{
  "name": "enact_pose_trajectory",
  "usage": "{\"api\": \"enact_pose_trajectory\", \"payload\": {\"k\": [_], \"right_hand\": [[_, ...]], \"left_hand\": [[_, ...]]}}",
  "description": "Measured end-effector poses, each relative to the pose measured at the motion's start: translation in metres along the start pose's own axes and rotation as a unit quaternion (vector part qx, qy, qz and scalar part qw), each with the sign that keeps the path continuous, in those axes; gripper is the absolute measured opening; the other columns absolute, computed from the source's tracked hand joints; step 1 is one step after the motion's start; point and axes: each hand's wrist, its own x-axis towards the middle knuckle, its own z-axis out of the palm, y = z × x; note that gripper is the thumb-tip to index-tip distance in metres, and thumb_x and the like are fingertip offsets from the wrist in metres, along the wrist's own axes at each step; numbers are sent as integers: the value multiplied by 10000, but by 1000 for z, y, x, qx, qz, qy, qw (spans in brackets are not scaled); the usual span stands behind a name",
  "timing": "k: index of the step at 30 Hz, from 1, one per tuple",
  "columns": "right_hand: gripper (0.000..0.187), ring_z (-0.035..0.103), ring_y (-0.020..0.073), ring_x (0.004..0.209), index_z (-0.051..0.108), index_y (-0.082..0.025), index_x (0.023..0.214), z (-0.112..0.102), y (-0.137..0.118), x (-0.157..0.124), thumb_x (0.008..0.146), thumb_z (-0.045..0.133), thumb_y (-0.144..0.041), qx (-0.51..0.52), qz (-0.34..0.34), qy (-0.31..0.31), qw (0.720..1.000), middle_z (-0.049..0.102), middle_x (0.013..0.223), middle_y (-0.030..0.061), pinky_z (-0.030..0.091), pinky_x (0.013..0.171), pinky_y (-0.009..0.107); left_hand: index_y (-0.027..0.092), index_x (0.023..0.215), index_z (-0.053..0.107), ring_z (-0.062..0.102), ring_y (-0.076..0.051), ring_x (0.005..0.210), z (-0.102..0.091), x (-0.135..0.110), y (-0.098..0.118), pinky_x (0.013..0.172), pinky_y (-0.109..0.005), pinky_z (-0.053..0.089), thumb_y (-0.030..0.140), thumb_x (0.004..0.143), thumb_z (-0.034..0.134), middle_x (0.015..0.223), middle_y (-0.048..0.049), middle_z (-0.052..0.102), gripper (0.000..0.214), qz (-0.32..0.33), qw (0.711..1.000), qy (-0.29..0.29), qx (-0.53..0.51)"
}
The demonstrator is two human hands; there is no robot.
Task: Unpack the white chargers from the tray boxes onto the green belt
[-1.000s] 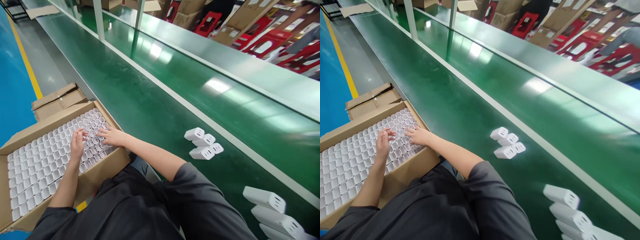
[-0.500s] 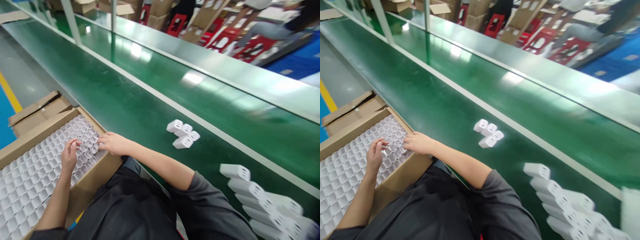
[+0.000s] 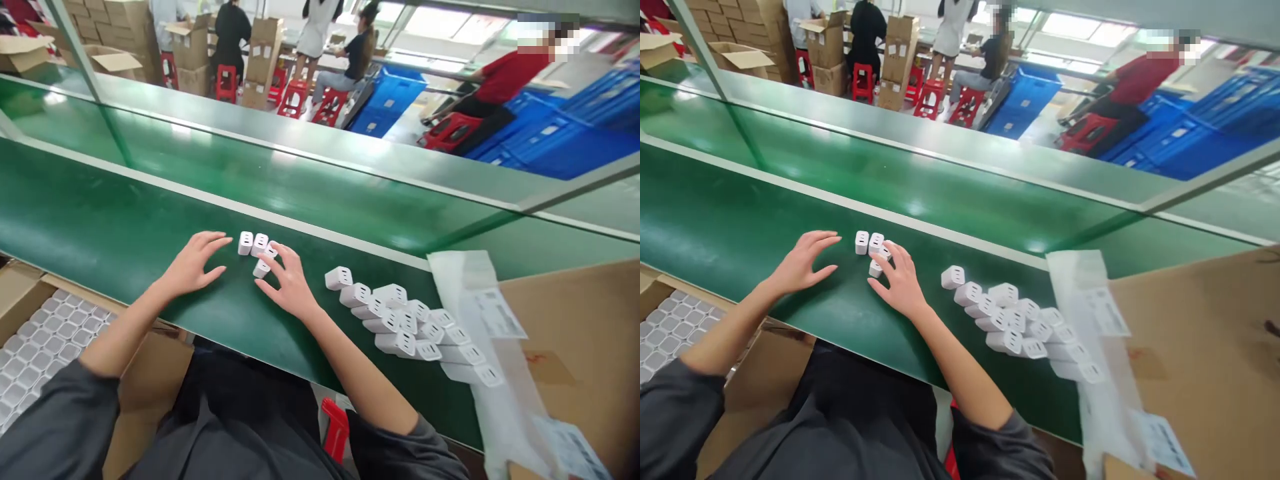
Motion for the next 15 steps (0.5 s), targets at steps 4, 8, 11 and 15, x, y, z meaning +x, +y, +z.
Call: {"api": "enact_pose_trajectory", "payload": {"k": [4, 8, 11, 15], "right_hand": [[376, 296, 344, 1444, 613, -242, 1295, 1, 7, -8, 925, 581, -302, -38, -21, -37, 998, 376, 1536, 151, 340, 1123, 599], [281, 422, 297, 1364, 677, -254, 1190, -10, 21, -17, 937, 554, -259, -6, -9, 1, 1000, 437, 1477, 130, 450, 1071, 516], [321, 559, 241, 1214, 627, -277, 1254, -15, 33, -22, 953, 518, -259, 58, 44, 10, 997, 507, 1389, 116, 545, 968, 441], [548, 527, 237, 1270, 396, -259, 1464, -10, 43, -26, 932, 529, -264, 137, 89, 25, 986, 506, 1380, 128, 526, 1008, 435]], "left_hand": [[231, 1513, 334, 328, -318, 1408, 39, 84, -3, 1142, -492, 323, 250, 779, 627, 1539, -127, 368, 790, 90, 984, -152, -20], [272, 1541, 266, 476, -285, 1283, 61, 108, -8, 1010, -414, 439, 332, 829, 598, 1436, -108, 502, 788, 55, 974, -219, -31], [260, 1498, 369, 549, -266, 1172, 66, 105, -7, 931, -368, 466, 443, 884, 561, 1301, -108, 597, 668, 26, 978, -206, -26], [268, 1434, 468, 589, -246, 1096, 69, 98, 3, 892, -338, 471, 531, 885, 565, 1236, -92, 636, 617, 21, 985, -169, -30]]}}
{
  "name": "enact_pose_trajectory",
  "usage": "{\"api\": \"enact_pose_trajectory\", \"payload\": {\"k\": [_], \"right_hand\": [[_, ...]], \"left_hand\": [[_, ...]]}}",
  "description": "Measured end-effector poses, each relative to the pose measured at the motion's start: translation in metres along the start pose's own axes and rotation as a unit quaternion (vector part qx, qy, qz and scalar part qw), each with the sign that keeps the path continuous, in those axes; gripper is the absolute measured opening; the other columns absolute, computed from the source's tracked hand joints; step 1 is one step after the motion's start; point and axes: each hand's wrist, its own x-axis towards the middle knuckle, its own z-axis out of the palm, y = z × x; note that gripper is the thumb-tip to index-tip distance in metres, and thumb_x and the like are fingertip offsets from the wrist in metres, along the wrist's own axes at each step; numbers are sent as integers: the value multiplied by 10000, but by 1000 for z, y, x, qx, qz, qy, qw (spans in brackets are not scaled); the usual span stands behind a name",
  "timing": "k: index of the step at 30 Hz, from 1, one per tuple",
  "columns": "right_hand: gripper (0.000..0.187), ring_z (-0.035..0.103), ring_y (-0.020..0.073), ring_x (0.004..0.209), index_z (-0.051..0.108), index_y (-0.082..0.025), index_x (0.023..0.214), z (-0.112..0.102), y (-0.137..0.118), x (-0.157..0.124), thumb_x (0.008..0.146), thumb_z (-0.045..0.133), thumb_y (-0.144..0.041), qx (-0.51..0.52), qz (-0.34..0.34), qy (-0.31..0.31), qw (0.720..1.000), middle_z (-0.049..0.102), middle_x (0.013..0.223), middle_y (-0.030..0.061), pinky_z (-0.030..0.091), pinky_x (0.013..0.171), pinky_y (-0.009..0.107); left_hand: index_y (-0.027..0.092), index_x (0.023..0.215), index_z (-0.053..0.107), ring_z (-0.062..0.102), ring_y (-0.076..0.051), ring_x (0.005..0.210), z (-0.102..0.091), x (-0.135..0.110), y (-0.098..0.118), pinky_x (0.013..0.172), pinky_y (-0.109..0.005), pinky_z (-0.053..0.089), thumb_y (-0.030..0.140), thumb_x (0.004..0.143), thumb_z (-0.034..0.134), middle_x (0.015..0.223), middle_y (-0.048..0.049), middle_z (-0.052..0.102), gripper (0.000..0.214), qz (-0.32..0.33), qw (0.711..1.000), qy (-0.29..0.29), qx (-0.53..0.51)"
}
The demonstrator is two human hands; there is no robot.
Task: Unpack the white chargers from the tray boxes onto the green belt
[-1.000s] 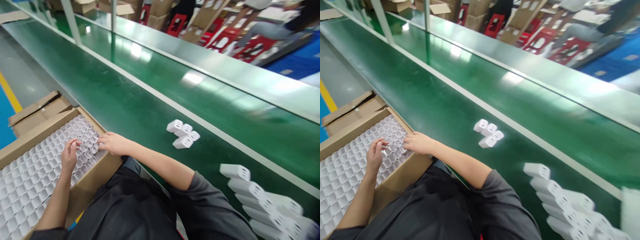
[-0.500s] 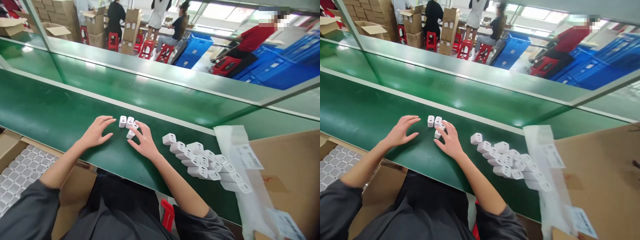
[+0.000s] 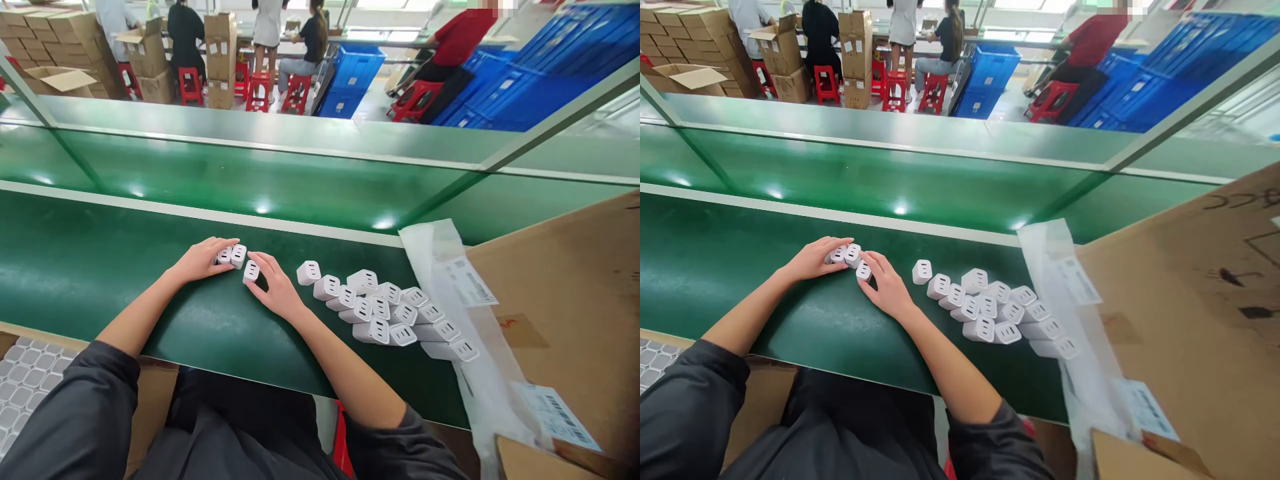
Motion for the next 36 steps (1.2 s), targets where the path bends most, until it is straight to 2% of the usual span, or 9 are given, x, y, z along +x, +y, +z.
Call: {"api": "enact_pose_trajectory", "payload": {"k": [3, 7, 10, 14, 20, 23, 26, 30, 36], "right_hand": [[652, 516, 237, 1285, 300, -243, 1511, 4, 5, -2, 912, 557, -266, 55, 28, 19, 998, 492, 1398, 143, 525, 1006, 424], [654, 536, 237, 1252, 299, -256, 1510, 6, 9, -3, 910, 560, -267, 85, 39, 18, 995, 549, 1363, 129, 510, 1010, 439], [602, 555, 241, 1186, 376, -253, 1473, 3, 9, -2, 902, 568, -262, 58, 41, 17, 997, 600, 1294, 111, 505, 1000, 458], [472, 571, 244, 1134, 535, -228, 1336, -4, 7, -3, 885, 627, -329, 18, 59, 12, 998, 608, 1211, 106, 504, 993, 451], [507, 621, 158, 815, 522, -244, 1326, -19, 2, -4, 857, 671, -364, 75, 76, -78, 991, 590, 1167, 74, 576, 744, 335], [431, 575, 123, 707, 549, -243, 1279, -22, 0, -4, 865, 654, -302, 91, 88, -80, 989, 584, 1055, 50, 571, 681, 301], [473, 532, 101, 644, 549, -237, 1260, -21, -1, -5, 829, 714, -338, 118, 111, -75, 984, 538, 971, 25, 579, 643, 293], [627, 532, 85, 643, 502, -268, 1313, -22, -1, -7, 765, 787, -376, 194, 121, -127, 965, 465, 966, 0, 603, 623, 291], [572, 565, 104, 739, 532, -277, 1270, -25, 1, -7, 764, 792, -343, 213, 112, -145, 960, 450, 1005, 7, 621, 683, 309]], "left_hand": [[276, 1414, 493, 599, -244, 1098, 5, 0, 6, 897, -336, 474, 566, 880, 563, 1263, -82, 641, 612, 4, 1000, 9, 4], [268, 1305, 598, 628, -241, 1030, 13, 2, 11, 894, -337, 478, 569, 881, 562, 1193, -72, 690, 521, 1, 999, 32, -12], [262, 1218, 648, 643, -235, 955, 14, 1, 14, 845, -324, 485, 559, 847, 618, 1093, -68, 718, 476, 6, 999, 33, -30], [270, 1184, 663, 653, -226, 931, 7, -3, 18, 811, -304, 486, 514, 826, 664, 1066, -61, 717, 433, 41, 997, -10, -58], [250, 1154, 659, 658, -229, 886, 2, -7, 24, 767, -300, 469, 544, 837, 634, 1031, -67, 719, 432, 45, 998, -45, -22], [237, 1138, 638, 656, -224, 836, 2, -8, 28, 702, -288, 443, 573, 853, 603, 985, -63, 718, 442, 53, 997, -50, 12], [222, 1128, 617, 653, -219, 809, 3, -11, 33, 653, -280, 411, 597, 864, 579, 974, -66, 712, 460, 60, 997, -48, 29], [211, 1131, 585, 639, -198, 768, 0, -12, 37, 626, -272, 391, 578, 894, 550, 944, -52, 699, 438, 72, 992, -85, 52], [204, 1140, 556, 642, -180, 796, -5, -10, 41, 643, -268, 402, 553, 908, 551, 936, -28, 690, 420, 82, 990, -101, 61]]}}
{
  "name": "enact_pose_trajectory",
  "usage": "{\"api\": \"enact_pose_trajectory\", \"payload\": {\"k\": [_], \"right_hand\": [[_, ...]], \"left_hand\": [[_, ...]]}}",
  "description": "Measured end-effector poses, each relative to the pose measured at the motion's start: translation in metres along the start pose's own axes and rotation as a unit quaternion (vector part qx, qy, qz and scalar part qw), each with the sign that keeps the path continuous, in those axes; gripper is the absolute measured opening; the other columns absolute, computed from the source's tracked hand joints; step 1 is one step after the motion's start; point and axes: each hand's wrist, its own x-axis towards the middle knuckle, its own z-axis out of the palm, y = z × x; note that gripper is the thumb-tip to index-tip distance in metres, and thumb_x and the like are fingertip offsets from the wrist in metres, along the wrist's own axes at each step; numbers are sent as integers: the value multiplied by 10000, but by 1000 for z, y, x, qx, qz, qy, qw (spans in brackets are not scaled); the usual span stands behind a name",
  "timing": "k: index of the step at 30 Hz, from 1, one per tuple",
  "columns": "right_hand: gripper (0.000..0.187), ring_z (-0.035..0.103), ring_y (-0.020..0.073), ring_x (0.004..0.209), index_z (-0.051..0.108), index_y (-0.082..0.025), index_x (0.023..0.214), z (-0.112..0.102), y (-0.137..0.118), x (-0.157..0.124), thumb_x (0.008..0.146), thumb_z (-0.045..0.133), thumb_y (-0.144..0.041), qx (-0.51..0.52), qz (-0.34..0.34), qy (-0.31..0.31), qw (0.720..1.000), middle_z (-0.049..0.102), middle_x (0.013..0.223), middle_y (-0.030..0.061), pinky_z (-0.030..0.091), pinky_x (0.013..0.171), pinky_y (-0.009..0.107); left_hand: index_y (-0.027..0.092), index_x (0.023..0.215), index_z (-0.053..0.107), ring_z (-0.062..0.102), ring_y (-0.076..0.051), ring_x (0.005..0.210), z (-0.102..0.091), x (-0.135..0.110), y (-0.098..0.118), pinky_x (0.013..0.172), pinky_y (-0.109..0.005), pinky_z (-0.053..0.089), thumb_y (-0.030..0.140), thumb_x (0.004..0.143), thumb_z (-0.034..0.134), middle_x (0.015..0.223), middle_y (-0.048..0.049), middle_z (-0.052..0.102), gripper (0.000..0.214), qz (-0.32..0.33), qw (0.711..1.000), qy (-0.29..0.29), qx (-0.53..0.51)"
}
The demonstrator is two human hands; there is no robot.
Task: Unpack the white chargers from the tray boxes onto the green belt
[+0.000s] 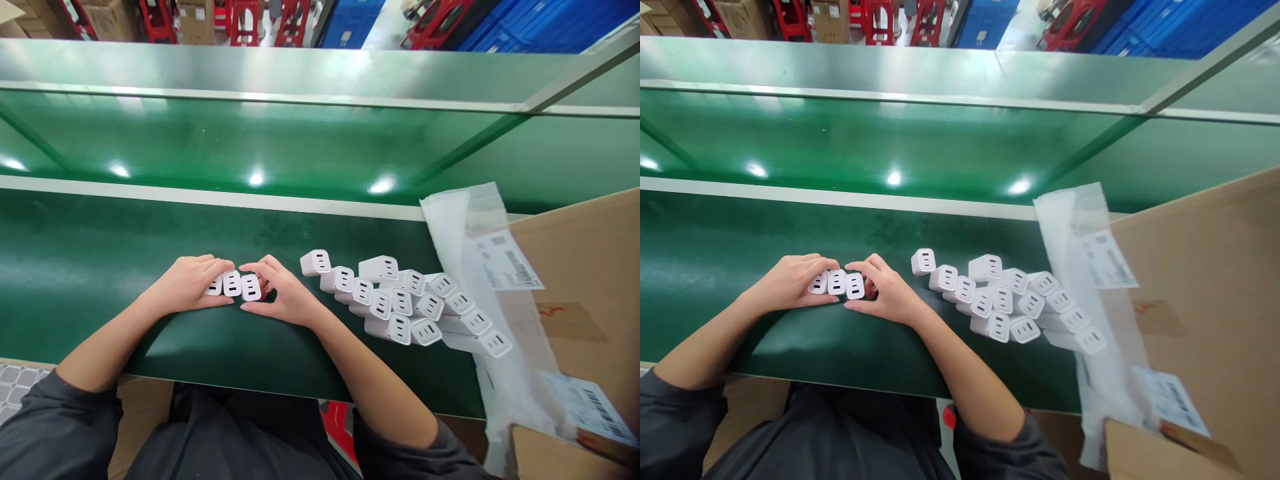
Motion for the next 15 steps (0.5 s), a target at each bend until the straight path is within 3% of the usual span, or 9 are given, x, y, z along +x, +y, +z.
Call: {"api": "enact_pose_trajectory", "payload": {"k": [5, 9, 12, 15], "right_hand": [[420, 536, 94, 694, 575, -253, 1145, 3, 3, 2, 782, 770, -330, -16, -22, 33, 999, 447, 985, 7, 596, 620, 283], [503, 511, 92, 671, 541, -241, 1190, 6, 4, 1, 770, 784, -377, -51, -40, 44, 997, 456, 984, 16, 565, 572, 262], [564, 482, 93, 634, 533, -225, 1206, 7, 3, -1, 761, 776, -473, -128, -60, 79, 987, 475, 959, 21, 514, 522, 248], [530, 477, 97, 616, 559, -208, 1162, 8, 1, -3, 797, 711, -561, -207, -89, 119, 967, 498, 909, 22, 455, 480, 230]], "left_hand": [[211, 1128, 556, 641, -166, 783, 2, 0, 0, 640, -265, 402, 561, 886, 591, 933, -15, 685, 427, 5, 1000, -10, -3], [200, 1136, 561, 650, -183, 772, 6, 1, 1, 672, -291, 427, 643, 860, 575, 931, -29, 696, 522, -6, 1000, -2, 8], [187, 1256, 517, 664, -236, 929, 1, -1, 1, 846, -354, 462, 726, 795, 589, 1076, -71, 699, 713, -4, 1000, 4, 11], [219, 1405, 403, 609, -260, 1119, -13, -7, -3, 932, -365, 452, 695, 792, 621, 1265, -89, 635, 806, -19, 999, -41, -7]]}}
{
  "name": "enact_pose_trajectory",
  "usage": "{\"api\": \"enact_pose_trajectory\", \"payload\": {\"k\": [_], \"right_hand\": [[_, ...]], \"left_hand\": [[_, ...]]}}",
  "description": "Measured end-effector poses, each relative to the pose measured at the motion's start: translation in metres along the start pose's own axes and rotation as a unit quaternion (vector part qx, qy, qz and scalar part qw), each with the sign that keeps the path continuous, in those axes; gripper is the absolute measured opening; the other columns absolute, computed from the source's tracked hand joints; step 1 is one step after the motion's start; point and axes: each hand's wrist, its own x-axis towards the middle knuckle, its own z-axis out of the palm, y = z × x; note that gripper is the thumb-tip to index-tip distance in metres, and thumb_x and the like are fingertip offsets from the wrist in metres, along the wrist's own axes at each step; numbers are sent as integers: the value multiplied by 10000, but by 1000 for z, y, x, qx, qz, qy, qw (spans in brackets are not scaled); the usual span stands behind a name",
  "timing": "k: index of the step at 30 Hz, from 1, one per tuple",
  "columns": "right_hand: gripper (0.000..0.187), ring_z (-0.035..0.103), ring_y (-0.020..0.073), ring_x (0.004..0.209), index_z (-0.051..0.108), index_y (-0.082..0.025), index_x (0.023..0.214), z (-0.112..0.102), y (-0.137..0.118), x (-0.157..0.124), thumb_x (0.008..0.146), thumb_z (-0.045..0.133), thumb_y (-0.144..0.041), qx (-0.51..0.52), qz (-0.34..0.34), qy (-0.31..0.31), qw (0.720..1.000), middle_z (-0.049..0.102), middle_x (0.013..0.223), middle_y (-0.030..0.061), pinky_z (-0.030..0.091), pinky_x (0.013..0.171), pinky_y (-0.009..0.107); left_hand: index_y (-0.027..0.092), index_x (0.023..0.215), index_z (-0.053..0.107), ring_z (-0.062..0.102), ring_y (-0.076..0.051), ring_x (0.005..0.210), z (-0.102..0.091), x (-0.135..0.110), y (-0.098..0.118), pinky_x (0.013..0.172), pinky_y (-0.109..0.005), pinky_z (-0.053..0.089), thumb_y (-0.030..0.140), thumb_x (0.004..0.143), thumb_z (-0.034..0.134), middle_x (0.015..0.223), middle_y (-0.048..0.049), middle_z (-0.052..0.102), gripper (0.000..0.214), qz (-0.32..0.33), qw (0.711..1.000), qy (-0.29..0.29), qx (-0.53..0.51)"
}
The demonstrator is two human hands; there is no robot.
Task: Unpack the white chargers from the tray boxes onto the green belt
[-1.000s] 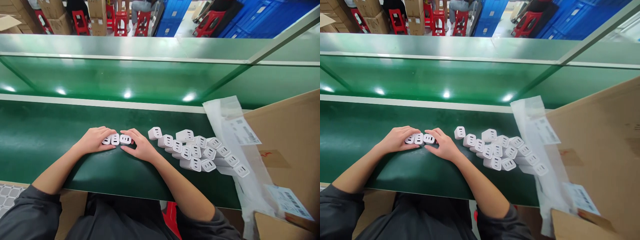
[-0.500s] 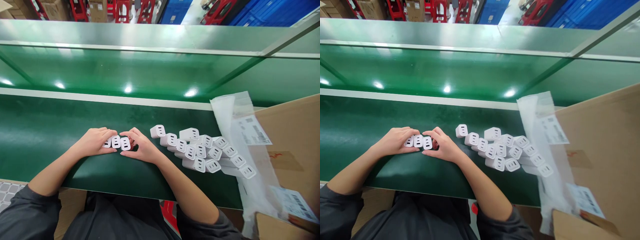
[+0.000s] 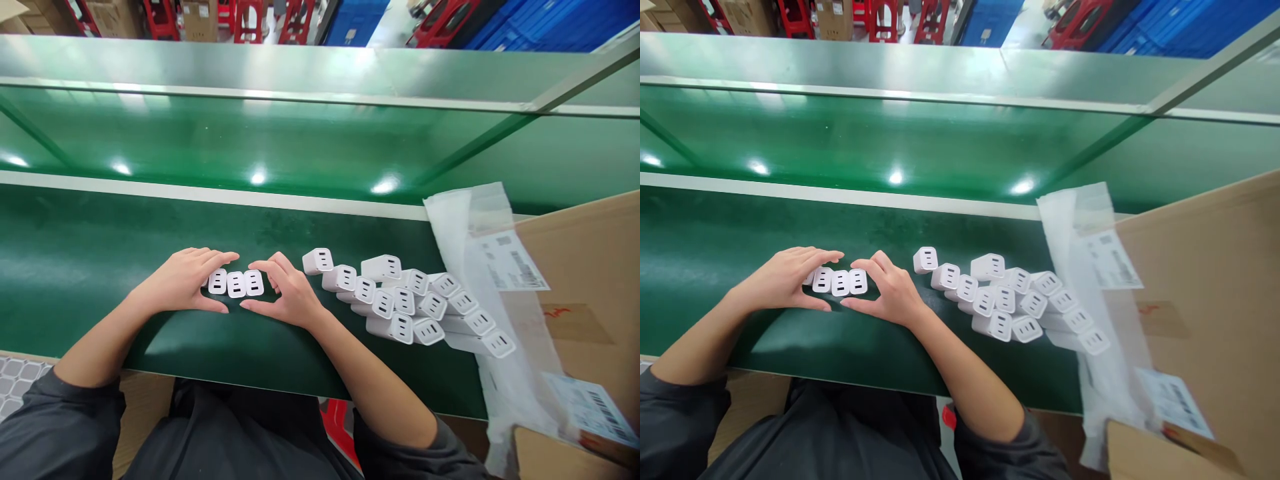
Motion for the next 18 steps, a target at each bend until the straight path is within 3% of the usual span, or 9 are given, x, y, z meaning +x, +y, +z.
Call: {"api": "enact_pose_trajectory", "payload": {"k": [5, 10, 14, 18], "right_hand": [[444, 504, 109, 630, 605, -180, 1102, 5, -2, -1, 868, 633, -557, -78, -71, 43, 994, 521, 850, 29, 418, 472, 222], [367, 525, 109, 652, 631, -184, 1073, 9, -3, -2, 886, 637, -499, -91, -89, 49, 991, 530, 829, 26, 445, 508, 212], [298, 521, 101, 641, 646, -173, 1048, 10, -5, -2, 900, 641, -431, -100, -113, 64, 986, 526, 821, 24, 433, 500, 206], [239, 515, 92, 637, 656, -184, 1044, 12, -6, -1, 921, 620, -385, -102, -114, 58, 987, 526, 812, 16, 433, 515, 200]], "left_hand": [[306, 1515, 242, 487, -261, 1277, -19, -13, -16, 934, -320, 451, 566, 782, 693, 1439, -81, 481, 899, -66, 992, -96, -50], [313, 1472, 354, 538, -231, 1170, -17, -13, -25, 906, -285, 430, 452, 813, 676, 1298, -51, 562, 747, -81, 982, -142, -97], [302, 1426, 417, 558, -216, 1113, -18, -12, -23, 879, -266, 415, 476, 826, 663, 1247, -41, 585, 671, -77, 979, -154, -109], [306, 1417, 425, 548, -216, 1077, -20, -13, -20, 837, -261, 418, 595, 790, 673, 1203, -40, 580, 734, -75, 979, -160, -99]]}}
